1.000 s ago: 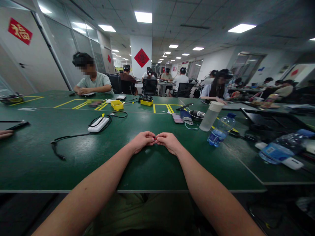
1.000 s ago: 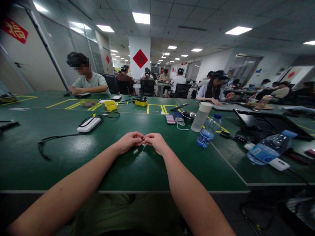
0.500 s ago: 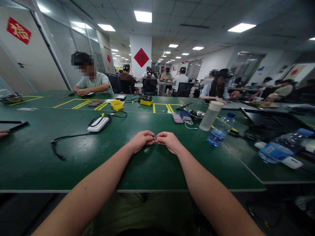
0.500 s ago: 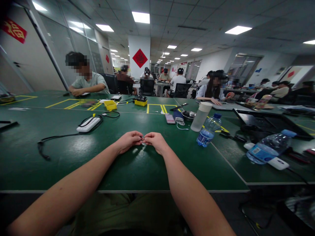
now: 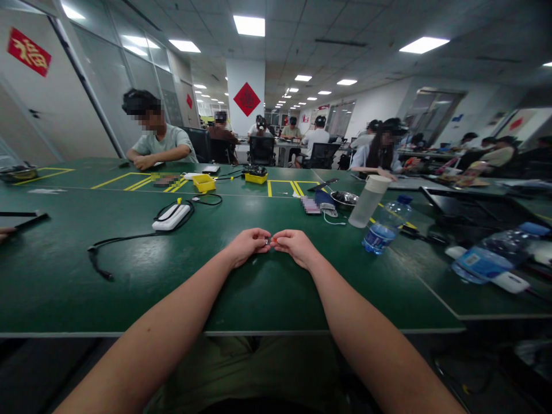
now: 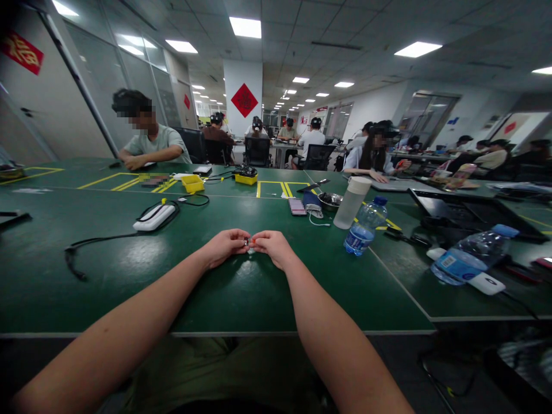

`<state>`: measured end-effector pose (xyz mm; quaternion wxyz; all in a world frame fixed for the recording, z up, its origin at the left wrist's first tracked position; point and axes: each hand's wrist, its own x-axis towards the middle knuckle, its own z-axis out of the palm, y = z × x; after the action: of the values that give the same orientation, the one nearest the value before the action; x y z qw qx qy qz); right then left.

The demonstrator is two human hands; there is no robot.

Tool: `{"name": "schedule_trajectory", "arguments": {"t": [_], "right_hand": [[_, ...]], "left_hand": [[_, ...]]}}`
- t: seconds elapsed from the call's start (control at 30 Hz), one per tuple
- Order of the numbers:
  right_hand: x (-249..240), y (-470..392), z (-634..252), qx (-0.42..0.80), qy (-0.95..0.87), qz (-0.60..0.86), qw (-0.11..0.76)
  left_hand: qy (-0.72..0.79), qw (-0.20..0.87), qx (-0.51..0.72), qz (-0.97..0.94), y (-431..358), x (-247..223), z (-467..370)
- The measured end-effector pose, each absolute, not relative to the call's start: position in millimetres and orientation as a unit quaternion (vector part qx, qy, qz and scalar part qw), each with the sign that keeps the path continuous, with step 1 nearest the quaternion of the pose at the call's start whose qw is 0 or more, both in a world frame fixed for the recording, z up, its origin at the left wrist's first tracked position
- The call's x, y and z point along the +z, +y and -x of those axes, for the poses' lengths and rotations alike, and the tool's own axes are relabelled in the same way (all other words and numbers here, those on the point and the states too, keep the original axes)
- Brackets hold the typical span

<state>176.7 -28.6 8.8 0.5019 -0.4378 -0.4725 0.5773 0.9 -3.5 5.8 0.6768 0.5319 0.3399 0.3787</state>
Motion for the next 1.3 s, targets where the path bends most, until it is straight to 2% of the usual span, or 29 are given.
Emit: {"name": "schedule_trajectory", "arguments": {"t": [1.3], "right_hand": [[8.0, -28.0, -177.2, 0.581, -0.479, 0.422, 0.504]], "left_hand": [[0.368, 0.649, 0.374, -0.551, -6.8, 8.0, -2.0]]}}
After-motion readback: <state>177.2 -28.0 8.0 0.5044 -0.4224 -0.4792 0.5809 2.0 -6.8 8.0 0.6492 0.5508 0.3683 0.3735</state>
